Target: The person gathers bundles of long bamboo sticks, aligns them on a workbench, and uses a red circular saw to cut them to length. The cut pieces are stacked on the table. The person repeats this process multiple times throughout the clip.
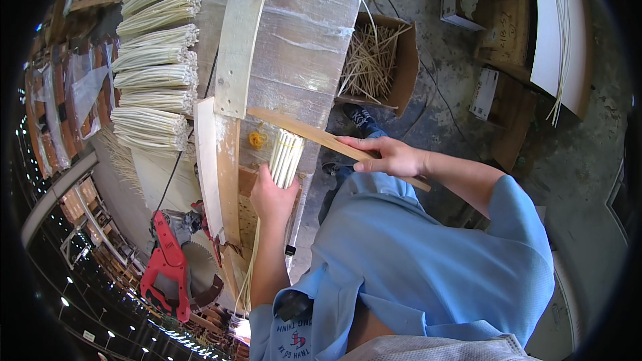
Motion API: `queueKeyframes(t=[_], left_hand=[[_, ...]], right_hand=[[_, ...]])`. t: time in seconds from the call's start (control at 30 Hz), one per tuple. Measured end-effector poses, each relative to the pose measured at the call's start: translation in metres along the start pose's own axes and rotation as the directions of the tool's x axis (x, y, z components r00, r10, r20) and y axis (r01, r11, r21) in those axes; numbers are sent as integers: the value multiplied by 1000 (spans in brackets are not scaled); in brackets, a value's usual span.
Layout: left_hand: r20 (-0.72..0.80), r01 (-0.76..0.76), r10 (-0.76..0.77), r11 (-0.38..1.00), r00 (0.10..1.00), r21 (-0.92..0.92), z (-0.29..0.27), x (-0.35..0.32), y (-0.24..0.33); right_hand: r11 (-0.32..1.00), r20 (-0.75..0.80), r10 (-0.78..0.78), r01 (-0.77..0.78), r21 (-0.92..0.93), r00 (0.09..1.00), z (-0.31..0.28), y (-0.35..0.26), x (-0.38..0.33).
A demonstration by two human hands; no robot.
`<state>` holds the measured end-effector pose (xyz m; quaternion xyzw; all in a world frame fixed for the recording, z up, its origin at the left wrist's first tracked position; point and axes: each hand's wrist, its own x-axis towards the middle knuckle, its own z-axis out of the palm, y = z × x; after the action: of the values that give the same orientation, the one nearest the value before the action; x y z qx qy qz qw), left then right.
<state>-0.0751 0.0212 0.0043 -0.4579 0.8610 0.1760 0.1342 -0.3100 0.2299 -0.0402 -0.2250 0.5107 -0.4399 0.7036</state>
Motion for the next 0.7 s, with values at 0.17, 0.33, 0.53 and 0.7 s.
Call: queueKeyframes(t=[0.17,0.33,0.53,0.7], left_hand=[[4,1,-1,1000,1000,-9,1,0,-1],[-4,-12,11,1000,1000,-9,2,-1,-3],[-1,-12,12,1000,1000,-6,2,0,-4],[16,11,-11,1000,1000,13,2,-1,-5]], right_hand=[[986,-7,47,-46,158,999,-4,-7,-5],[996,-13,-93,93,9,996,-6,9,0],[999,4,12,-12,45,1000,3,9,-1],[991,28,70,-73,115,997,-3,-5,-5]])
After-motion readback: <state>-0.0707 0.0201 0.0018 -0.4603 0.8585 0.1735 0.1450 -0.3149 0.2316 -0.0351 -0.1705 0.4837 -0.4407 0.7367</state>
